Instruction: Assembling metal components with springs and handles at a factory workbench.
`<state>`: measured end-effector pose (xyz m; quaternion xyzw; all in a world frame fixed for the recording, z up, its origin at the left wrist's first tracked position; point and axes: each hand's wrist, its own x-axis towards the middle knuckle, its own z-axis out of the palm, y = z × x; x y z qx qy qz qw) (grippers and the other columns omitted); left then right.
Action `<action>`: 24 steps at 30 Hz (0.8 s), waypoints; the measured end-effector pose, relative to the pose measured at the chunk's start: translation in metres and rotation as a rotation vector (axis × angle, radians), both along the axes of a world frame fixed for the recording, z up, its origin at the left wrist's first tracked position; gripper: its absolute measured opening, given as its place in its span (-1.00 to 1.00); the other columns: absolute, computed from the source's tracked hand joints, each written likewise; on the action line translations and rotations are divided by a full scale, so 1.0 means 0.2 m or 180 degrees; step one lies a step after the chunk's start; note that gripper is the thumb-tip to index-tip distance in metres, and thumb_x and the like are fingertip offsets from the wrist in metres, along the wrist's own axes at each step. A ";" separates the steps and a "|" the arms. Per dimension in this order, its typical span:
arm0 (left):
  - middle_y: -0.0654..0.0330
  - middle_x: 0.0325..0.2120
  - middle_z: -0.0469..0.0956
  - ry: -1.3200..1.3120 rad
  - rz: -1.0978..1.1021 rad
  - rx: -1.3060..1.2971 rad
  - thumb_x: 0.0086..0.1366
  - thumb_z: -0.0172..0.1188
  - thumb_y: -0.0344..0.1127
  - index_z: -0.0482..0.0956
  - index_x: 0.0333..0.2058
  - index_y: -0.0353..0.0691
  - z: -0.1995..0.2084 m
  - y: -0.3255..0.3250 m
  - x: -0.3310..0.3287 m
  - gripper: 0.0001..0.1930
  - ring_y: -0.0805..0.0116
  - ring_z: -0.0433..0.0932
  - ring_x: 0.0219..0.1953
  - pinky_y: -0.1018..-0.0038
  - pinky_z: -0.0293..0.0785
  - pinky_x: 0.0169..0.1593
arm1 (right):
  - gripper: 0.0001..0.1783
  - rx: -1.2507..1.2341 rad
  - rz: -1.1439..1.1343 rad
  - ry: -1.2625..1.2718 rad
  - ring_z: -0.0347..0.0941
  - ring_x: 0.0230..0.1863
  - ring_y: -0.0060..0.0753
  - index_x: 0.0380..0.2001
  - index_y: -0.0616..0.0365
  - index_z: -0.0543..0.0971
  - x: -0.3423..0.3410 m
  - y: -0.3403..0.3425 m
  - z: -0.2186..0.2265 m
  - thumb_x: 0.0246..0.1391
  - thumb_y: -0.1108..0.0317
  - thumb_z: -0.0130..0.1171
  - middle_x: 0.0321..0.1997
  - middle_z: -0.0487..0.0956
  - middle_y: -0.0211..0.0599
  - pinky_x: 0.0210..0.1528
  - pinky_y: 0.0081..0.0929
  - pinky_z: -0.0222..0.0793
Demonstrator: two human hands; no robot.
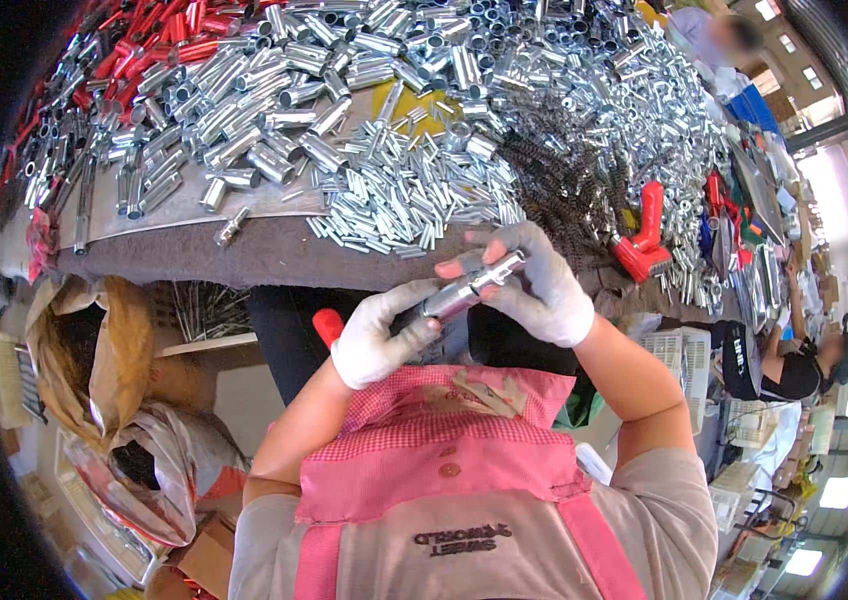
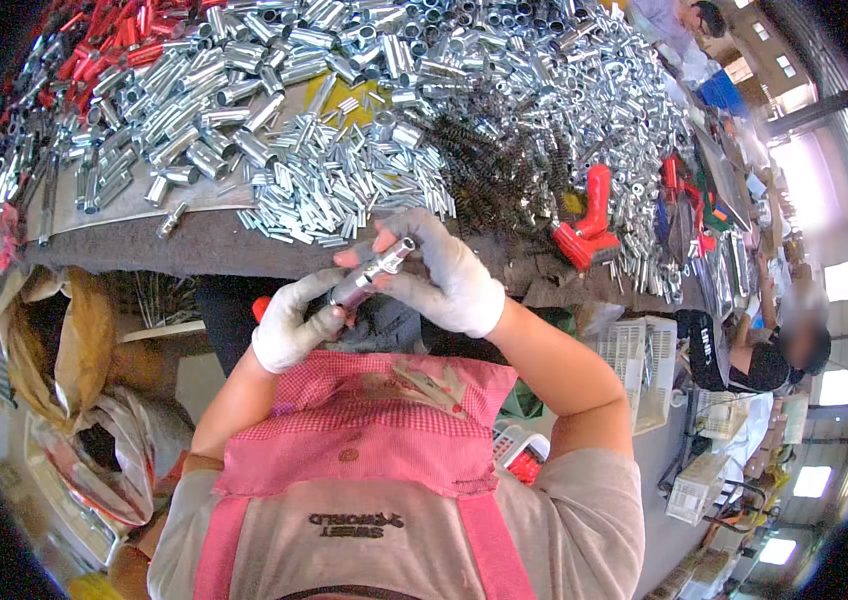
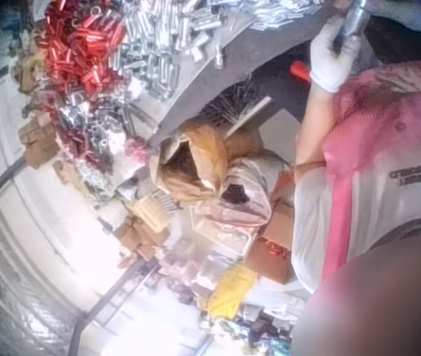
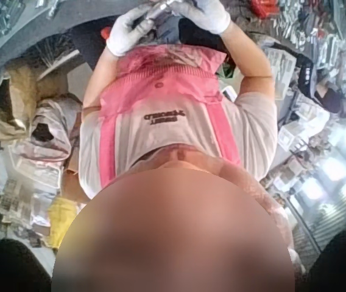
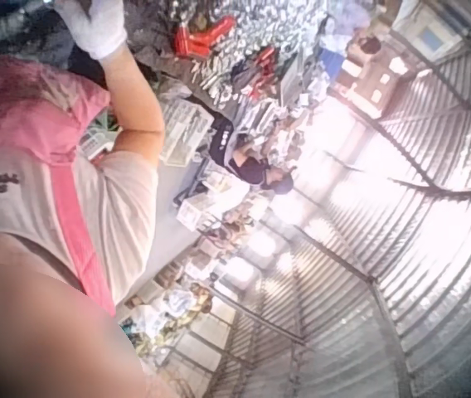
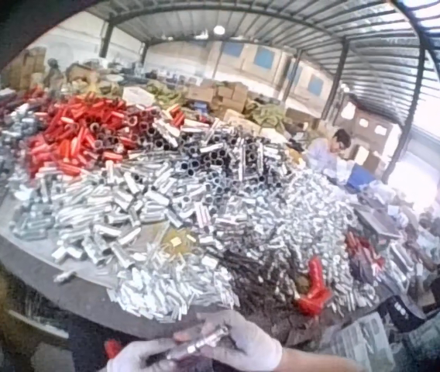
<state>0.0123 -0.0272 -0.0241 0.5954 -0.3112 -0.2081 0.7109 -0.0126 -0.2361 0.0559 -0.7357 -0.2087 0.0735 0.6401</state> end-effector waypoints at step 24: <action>0.33 -0.53 0.42 0.1330 -0.0573 -0.0084 0.29 0.03 -0.34 0.44 -0.03 -0.31 0.12 -0.04 -0.06 -0.70 0.63 0.30 -0.58 0.65 0.25 -0.50 | -0.71 -0.1892 0.0572 -0.1250 0.48 -0.03 -0.15 -0.19 0.21 0.56 0.07 -0.21 0.40 -0.08 0.51 0.22 -0.05 0.54 -0.13 -0.02 -0.34 0.40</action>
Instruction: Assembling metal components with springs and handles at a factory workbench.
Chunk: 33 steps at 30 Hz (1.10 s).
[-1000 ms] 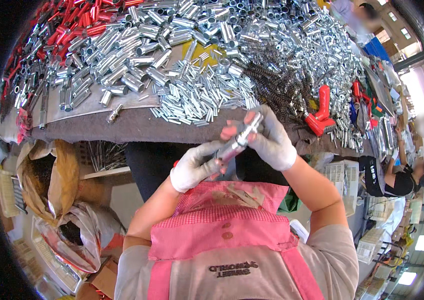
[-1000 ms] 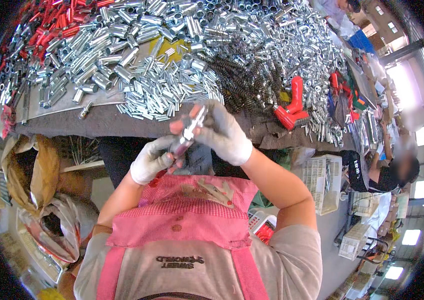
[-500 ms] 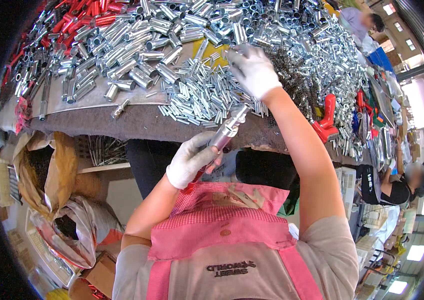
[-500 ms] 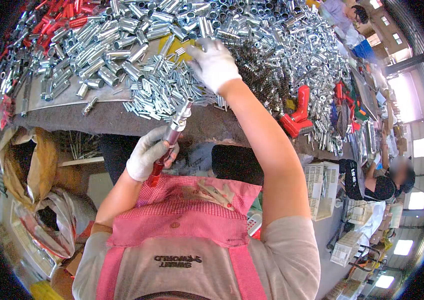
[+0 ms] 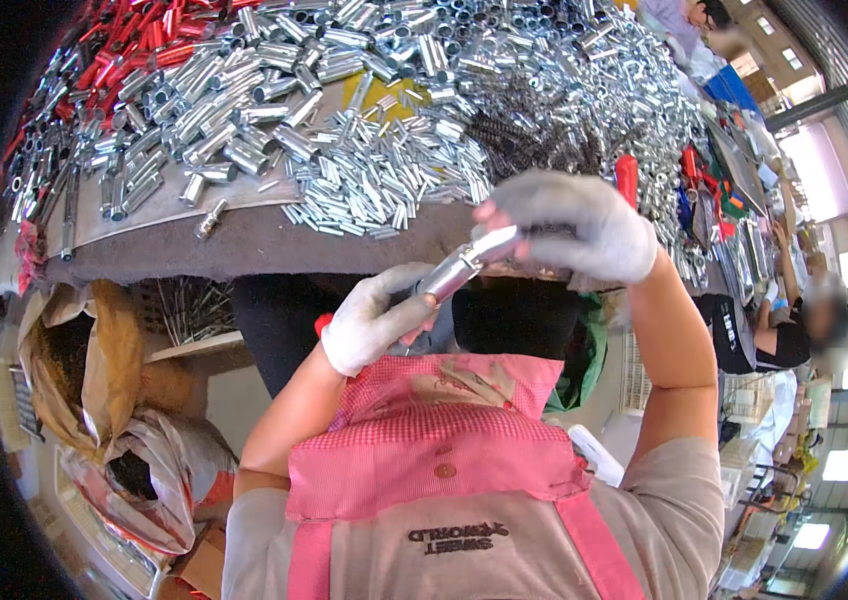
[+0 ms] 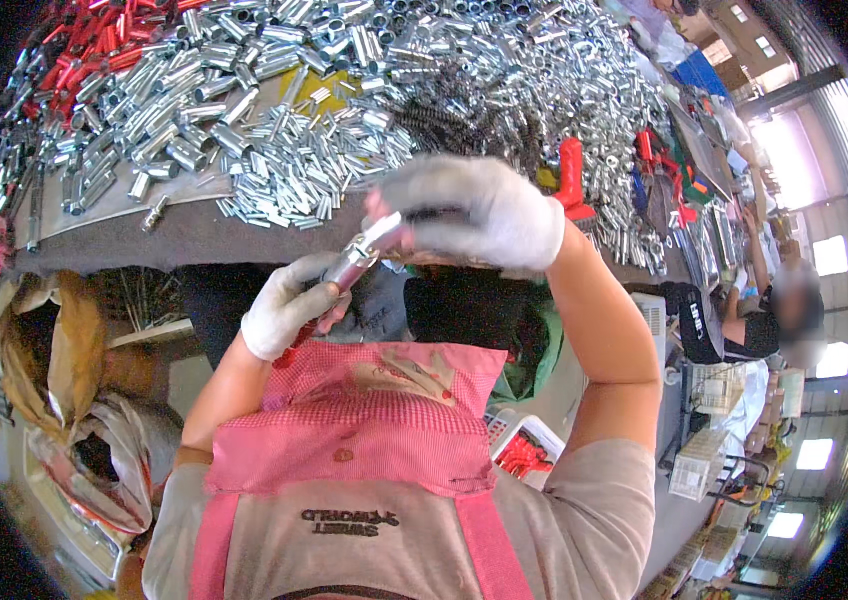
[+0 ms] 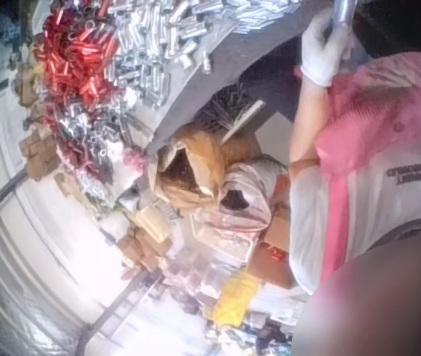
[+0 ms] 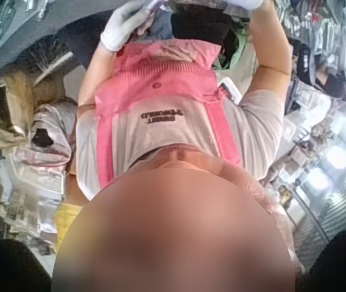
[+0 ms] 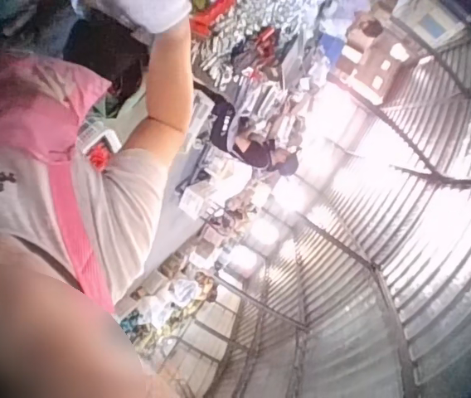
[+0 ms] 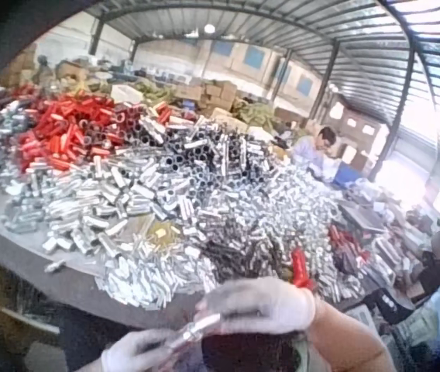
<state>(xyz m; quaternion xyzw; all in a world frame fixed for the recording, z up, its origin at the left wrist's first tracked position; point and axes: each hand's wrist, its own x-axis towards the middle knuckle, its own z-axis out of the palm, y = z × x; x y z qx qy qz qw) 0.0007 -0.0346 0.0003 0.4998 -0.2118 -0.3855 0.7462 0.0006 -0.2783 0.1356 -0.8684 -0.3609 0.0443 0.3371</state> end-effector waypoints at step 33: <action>0.16 -0.35 0.55 -0.1170 -0.0508 0.0594 0.23 0.13 -0.24 0.46 -0.04 -0.36 -0.05 -0.10 -0.18 -0.61 0.48 0.49 -0.30 0.51 0.42 -0.16 | -0.10 0.0772 -0.0914 0.1263 0.32 0.16 -0.18 0.31 0.19 -0.03 -0.41 -0.07 -0.19 -0.06 0.39 0.21 0.24 0.27 -0.08 0.08 -0.36 0.27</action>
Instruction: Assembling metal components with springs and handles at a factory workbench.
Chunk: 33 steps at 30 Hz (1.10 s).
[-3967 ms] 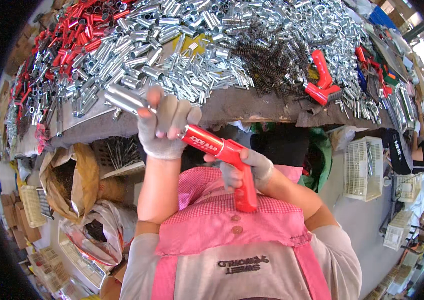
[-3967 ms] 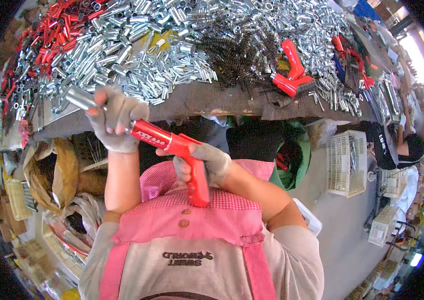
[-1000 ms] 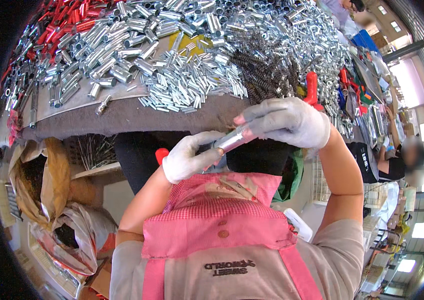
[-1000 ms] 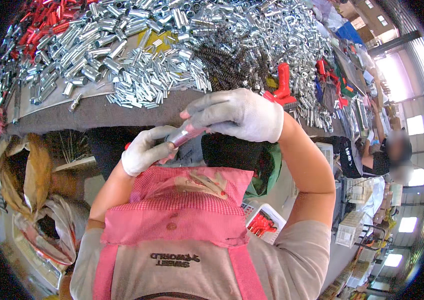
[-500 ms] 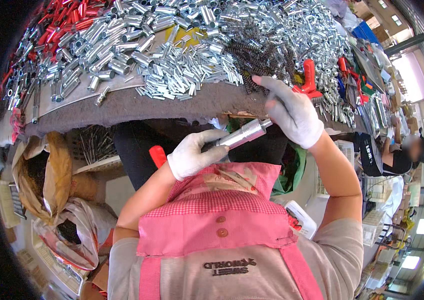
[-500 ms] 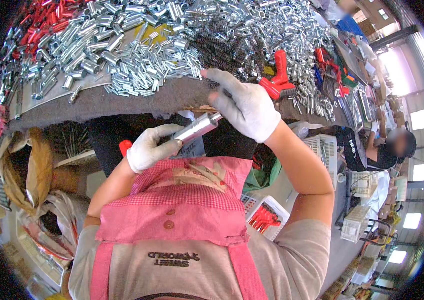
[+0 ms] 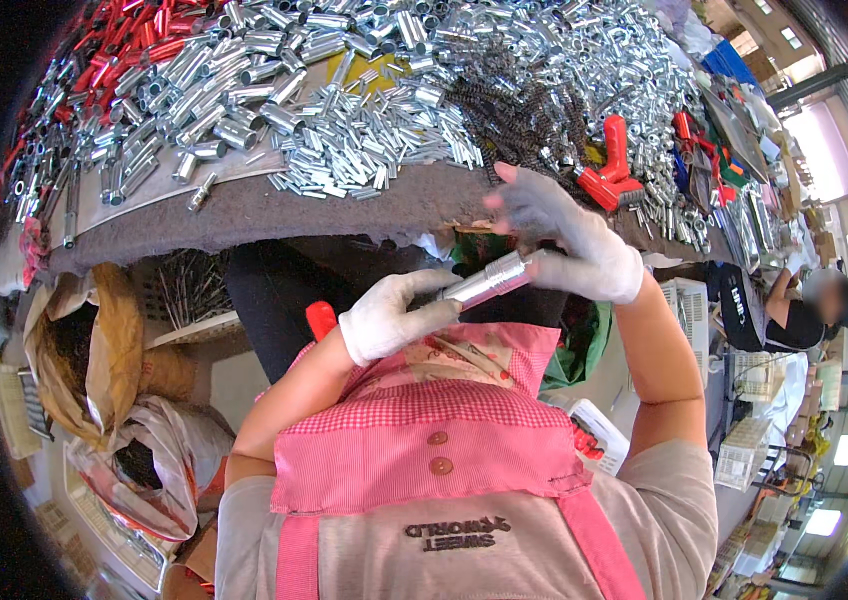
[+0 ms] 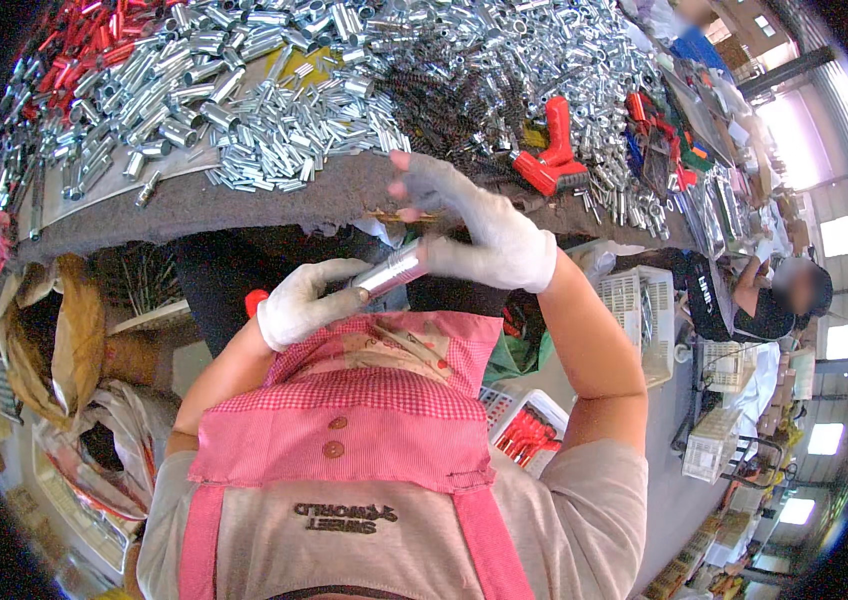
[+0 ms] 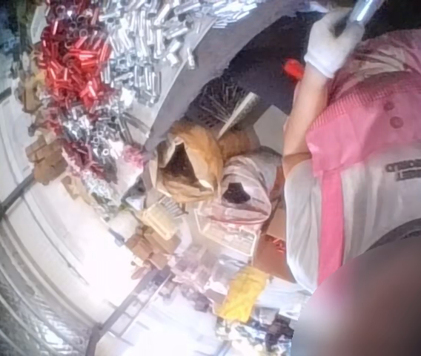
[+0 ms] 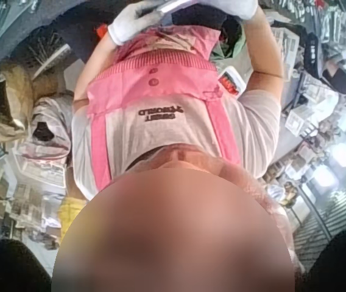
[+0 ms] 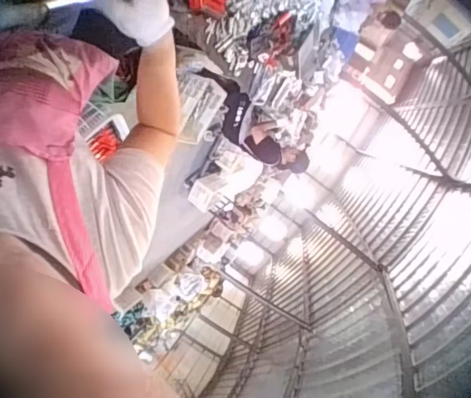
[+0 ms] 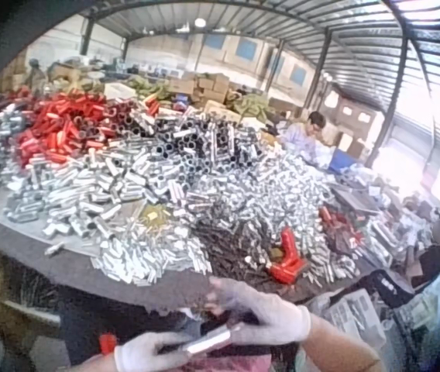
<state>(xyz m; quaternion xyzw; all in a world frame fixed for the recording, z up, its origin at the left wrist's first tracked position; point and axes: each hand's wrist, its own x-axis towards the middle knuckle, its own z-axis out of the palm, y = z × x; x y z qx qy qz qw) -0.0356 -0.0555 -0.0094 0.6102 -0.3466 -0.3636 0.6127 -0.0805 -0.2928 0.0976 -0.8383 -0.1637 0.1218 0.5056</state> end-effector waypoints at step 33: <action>0.07 -0.39 0.49 0.5457 0.3398 -0.0348 0.34 -0.08 -0.29 0.36 -0.24 -0.29 -0.88 -0.16 0.05 -0.82 0.18 0.48 -0.30 0.18 0.45 -0.11 | -0.46 -0.1355 -0.0880 0.0536 0.52 -0.26 0.02 -0.02 0.07 0.41 -0.40 0.26 -0.70 -0.10 0.14 0.24 -0.29 0.54 0.09 -0.24 -0.20 0.43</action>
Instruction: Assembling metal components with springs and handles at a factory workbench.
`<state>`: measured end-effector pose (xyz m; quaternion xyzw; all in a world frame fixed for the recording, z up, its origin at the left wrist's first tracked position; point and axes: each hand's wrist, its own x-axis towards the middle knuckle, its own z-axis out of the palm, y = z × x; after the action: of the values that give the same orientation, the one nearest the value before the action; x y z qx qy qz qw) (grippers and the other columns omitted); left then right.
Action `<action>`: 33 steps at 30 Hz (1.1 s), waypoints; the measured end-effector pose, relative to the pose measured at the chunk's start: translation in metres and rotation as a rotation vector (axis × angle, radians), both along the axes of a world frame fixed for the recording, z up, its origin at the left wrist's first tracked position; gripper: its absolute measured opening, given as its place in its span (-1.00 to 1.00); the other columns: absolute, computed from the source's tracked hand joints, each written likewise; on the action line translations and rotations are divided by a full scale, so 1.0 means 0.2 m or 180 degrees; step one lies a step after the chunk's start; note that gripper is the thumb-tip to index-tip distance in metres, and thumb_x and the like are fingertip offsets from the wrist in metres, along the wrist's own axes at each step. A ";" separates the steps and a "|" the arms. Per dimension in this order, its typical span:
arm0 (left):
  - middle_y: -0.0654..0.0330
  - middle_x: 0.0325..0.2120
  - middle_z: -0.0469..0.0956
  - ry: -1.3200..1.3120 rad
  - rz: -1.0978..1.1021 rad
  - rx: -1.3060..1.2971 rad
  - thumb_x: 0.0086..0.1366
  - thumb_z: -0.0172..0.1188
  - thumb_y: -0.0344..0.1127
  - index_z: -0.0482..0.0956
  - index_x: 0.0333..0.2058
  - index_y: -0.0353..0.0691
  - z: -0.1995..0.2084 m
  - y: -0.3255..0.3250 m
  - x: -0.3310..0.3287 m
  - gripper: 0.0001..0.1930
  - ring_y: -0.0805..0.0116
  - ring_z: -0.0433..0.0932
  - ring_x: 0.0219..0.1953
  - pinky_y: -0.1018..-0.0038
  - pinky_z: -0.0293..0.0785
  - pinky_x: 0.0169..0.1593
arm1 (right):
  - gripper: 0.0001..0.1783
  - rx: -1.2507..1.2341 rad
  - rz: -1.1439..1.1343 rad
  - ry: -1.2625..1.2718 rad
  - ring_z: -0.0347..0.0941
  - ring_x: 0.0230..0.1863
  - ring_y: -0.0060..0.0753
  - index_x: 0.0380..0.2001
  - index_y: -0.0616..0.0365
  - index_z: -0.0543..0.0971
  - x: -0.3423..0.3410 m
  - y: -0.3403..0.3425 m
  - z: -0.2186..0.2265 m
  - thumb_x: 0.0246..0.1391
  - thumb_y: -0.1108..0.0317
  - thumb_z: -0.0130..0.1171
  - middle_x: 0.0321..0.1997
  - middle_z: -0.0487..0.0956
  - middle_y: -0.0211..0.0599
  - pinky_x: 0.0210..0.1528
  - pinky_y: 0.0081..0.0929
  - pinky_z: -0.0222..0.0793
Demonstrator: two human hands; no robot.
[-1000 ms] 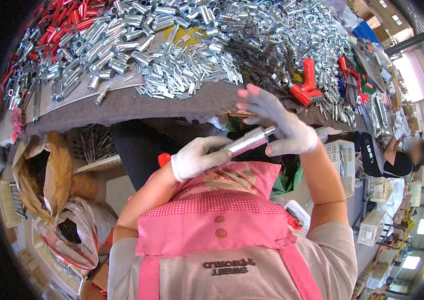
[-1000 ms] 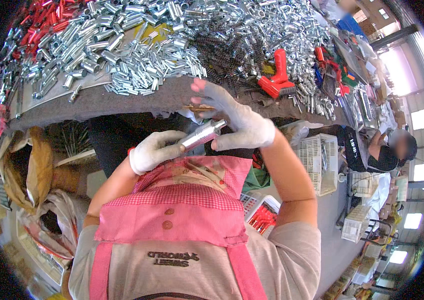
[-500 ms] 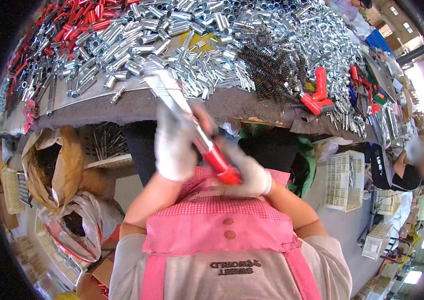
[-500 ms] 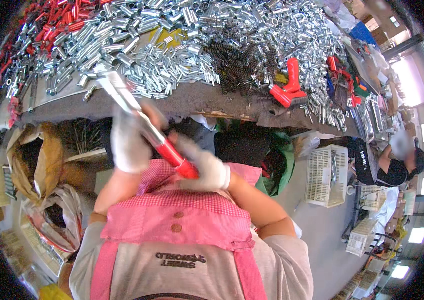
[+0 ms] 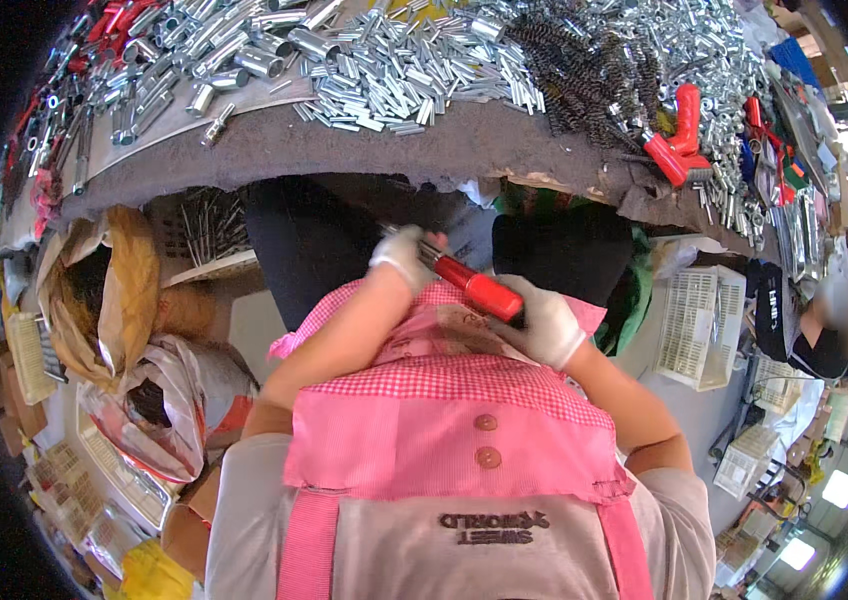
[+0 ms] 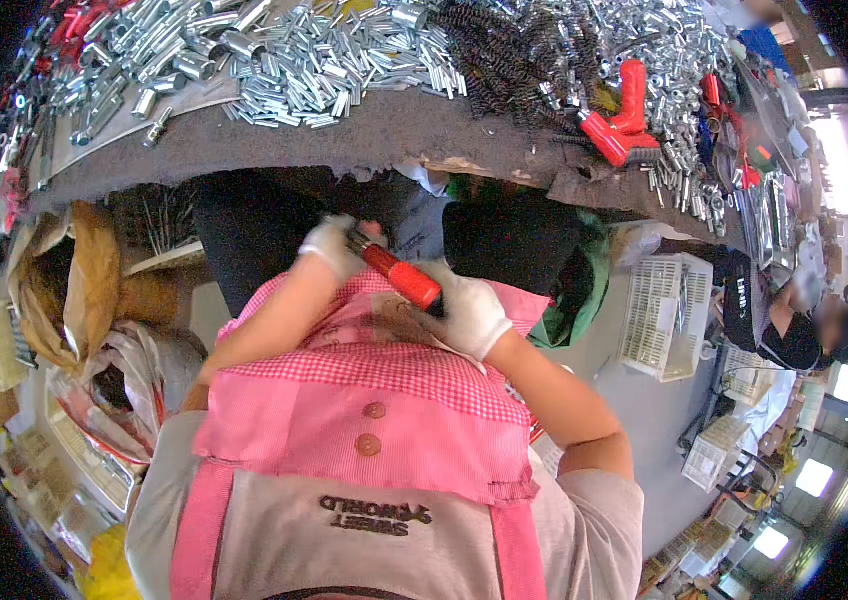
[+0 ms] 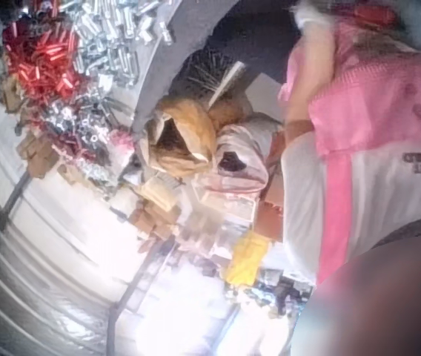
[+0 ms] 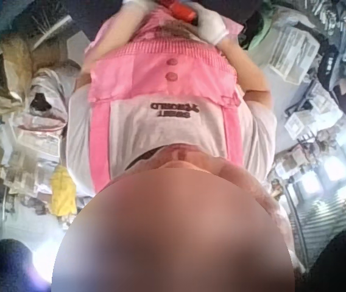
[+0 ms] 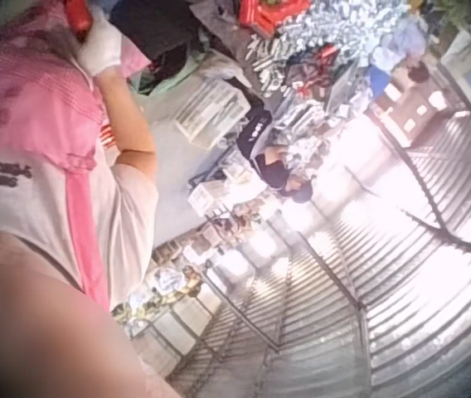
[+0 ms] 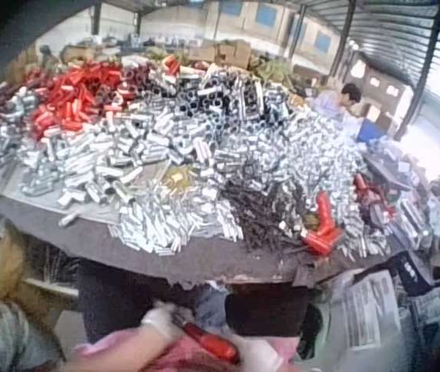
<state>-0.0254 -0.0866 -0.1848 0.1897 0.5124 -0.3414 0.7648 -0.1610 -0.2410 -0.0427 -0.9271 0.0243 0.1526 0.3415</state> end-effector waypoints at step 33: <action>-0.08 -0.02 0.44 -0.4829 -0.5866 0.2098 0.22 -0.15 -0.01 0.48 -0.05 -0.12 -0.08 -0.19 0.15 -0.55 -0.06 0.44 0.00 0.24 0.34 0.07 | -0.60 -0.0980 0.0409 0.1224 0.53 -0.21 0.02 -0.12 0.12 0.46 0.39 0.05 -0.55 -0.11 0.31 0.11 -0.28 0.59 -0.01 -0.19 -0.17 0.45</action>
<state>0.0052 -0.1239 -0.2011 0.8125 -0.3230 -0.4106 0.2586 -0.0826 -0.2310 -0.1526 -0.9217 0.0528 0.3421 0.1751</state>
